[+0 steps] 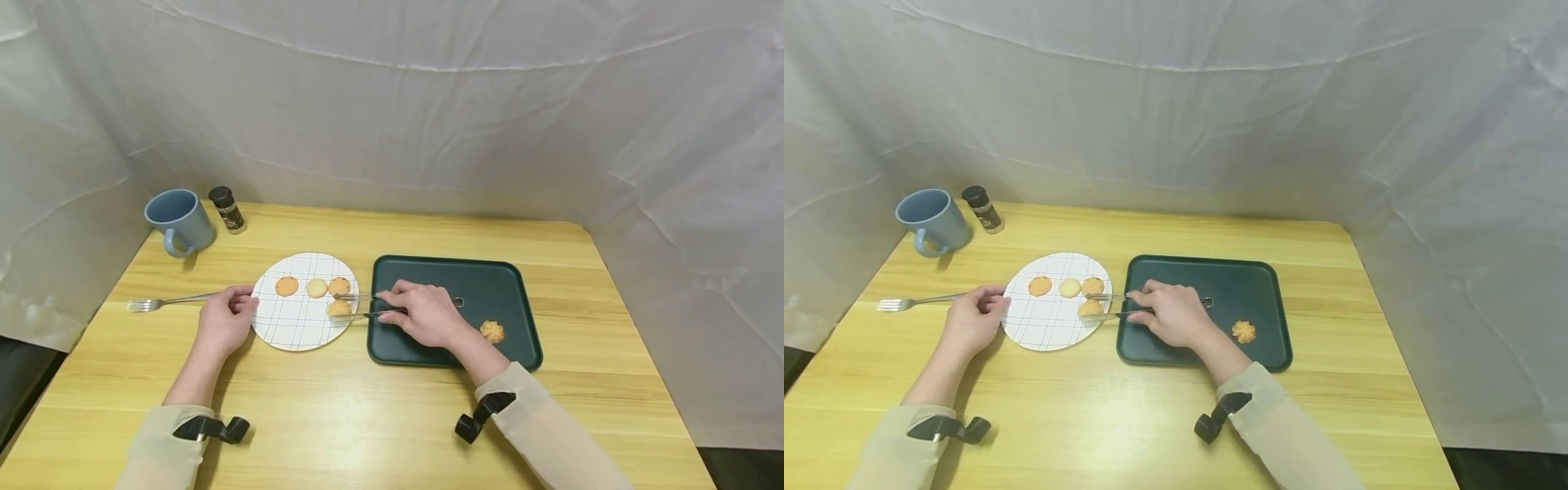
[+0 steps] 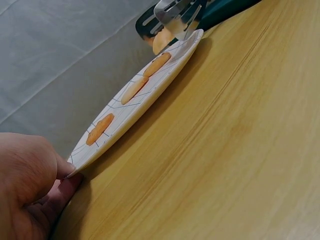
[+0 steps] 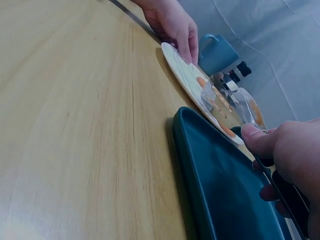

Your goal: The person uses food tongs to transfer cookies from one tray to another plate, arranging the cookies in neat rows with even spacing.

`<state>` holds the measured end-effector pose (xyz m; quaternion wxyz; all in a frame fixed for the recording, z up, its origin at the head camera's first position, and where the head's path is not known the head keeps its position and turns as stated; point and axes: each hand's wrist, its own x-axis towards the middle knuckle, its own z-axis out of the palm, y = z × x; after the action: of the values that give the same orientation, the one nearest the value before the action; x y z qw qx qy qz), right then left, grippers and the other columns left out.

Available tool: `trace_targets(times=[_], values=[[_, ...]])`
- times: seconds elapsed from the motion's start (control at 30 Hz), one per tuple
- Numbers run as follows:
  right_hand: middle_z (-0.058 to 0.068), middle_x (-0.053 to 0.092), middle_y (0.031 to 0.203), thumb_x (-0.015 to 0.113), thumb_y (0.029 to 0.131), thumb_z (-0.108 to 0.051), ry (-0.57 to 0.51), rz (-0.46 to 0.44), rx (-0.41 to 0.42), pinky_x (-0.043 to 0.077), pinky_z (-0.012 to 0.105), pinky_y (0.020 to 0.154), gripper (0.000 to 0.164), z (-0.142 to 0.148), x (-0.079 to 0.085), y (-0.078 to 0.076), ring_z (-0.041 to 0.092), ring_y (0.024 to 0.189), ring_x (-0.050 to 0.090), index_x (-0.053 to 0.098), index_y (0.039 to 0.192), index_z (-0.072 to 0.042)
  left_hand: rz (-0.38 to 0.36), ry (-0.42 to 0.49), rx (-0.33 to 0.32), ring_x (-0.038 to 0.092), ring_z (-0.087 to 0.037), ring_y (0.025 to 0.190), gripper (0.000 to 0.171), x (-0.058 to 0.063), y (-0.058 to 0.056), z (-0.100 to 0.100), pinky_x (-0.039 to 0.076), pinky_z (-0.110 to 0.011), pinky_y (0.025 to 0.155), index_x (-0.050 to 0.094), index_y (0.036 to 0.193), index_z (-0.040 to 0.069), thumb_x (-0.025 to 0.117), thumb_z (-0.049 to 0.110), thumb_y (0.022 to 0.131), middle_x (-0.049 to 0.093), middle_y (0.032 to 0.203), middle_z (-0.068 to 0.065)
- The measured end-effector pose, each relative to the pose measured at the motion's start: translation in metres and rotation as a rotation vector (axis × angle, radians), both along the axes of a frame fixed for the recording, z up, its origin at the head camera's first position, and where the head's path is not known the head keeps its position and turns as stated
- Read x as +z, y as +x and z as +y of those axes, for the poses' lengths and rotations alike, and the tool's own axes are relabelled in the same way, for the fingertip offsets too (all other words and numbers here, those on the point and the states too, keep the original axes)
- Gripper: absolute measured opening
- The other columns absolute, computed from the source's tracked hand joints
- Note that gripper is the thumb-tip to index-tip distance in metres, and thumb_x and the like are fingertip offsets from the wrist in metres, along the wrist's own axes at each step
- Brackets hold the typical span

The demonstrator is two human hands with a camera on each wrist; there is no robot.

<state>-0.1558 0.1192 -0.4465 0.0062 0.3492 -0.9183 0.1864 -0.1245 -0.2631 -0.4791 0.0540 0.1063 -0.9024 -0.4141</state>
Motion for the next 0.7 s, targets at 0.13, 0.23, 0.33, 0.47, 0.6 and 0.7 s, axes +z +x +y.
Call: trace_targets(times=[0.13,0.23,0.33,0.47,0.6,0.7], values=[[-0.006,0.067,0.118,0.069,0.102,-0.046,0.011,-0.014,-0.007,0.041,0.029,0.054,0.049,-0.004,0.0,-0.001,0.007,0.072,0.057,0.068,0.145,-0.022,0.0,0.0,0.001,0.063,-0.028,0.1,0.034,0.0,0.0,0.0,0.047,-0.025,0.081,0.067,0.132,-0.005,0.061,0.016,0.105,0.069,0.114,-0.02],[-0.005,0.067,0.122,0.07,0.101,-0.048,0.021,-0.032,-0.009,0.041,0.029,0.054,0.053,-0.005,0.001,-0.002,0.008,0.074,0.058,0.066,0.146,-0.022,0.0,0.001,0.001,0.062,-0.028,0.1,0.034,0.0,0.0,0.0,0.047,-0.025,0.081,0.067,0.132,-0.005,0.061,0.016,0.105,0.069,0.113,-0.019],[-0.005,0.067,0.124,0.07,0.101,-0.05,0.025,-0.047,-0.009,0.041,0.029,0.054,0.054,-0.005,0.003,-0.001,0.007,0.075,0.058,0.066,0.147,-0.022,0.0,0.0,0.0,0.062,-0.028,0.1,0.034,-0.001,0.0,0.0,0.047,-0.025,0.081,0.067,0.132,-0.005,0.061,0.016,0.105,0.069,0.113,-0.019],[-0.003,0.068,0.124,0.07,0.101,-0.05,0.007,-0.055,-0.013,0.042,0.03,0.053,0.054,-0.002,0.006,0.0,0.008,0.074,0.058,0.066,0.146,-0.021,0.003,-0.002,0.0,0.063,-0.028,0.1,0.035,-0.002,-0.001,0.0,0.047,-0.025,0.081,0.067,0.132,-0.005,0.061,0.017,0.106,0.069,0.113,-0.019],[-0.003,0.068,0.124,0.071,0.1,-0.048,0.004,-0.051,-0.027,0.042,0.03,0.055,0.053,0.004,0.011,0.002,0.007,0.072,0.056,0.066,0.146,-0.021,0.007,-0.004,0.0,0.063,-0.027,0.1,0.035,-0.002,-0.001,0.0,0.047,-0.024,0.081,0.067,0.132,-0.005,0.061,0.016,0.106,0.069,0.113,-0.019],[-0.003,0.068,0.124,0.071,0.101,-0.048,0.011,-0.051,-0.041,0.042,0.03,0.055,0.053,0.01,0.015,0.003,0.007,0.071,0.055,0.066,0.146,-0.022,0.002,-0.004,0.003,0.062,-0.027,0.1,0.035,-0.001,0.0,0.0,0.047,-0.024,0.081,0.067,0.133,-0.005,0.061,0.016,0.106,0.069,0.113,-0.019]])
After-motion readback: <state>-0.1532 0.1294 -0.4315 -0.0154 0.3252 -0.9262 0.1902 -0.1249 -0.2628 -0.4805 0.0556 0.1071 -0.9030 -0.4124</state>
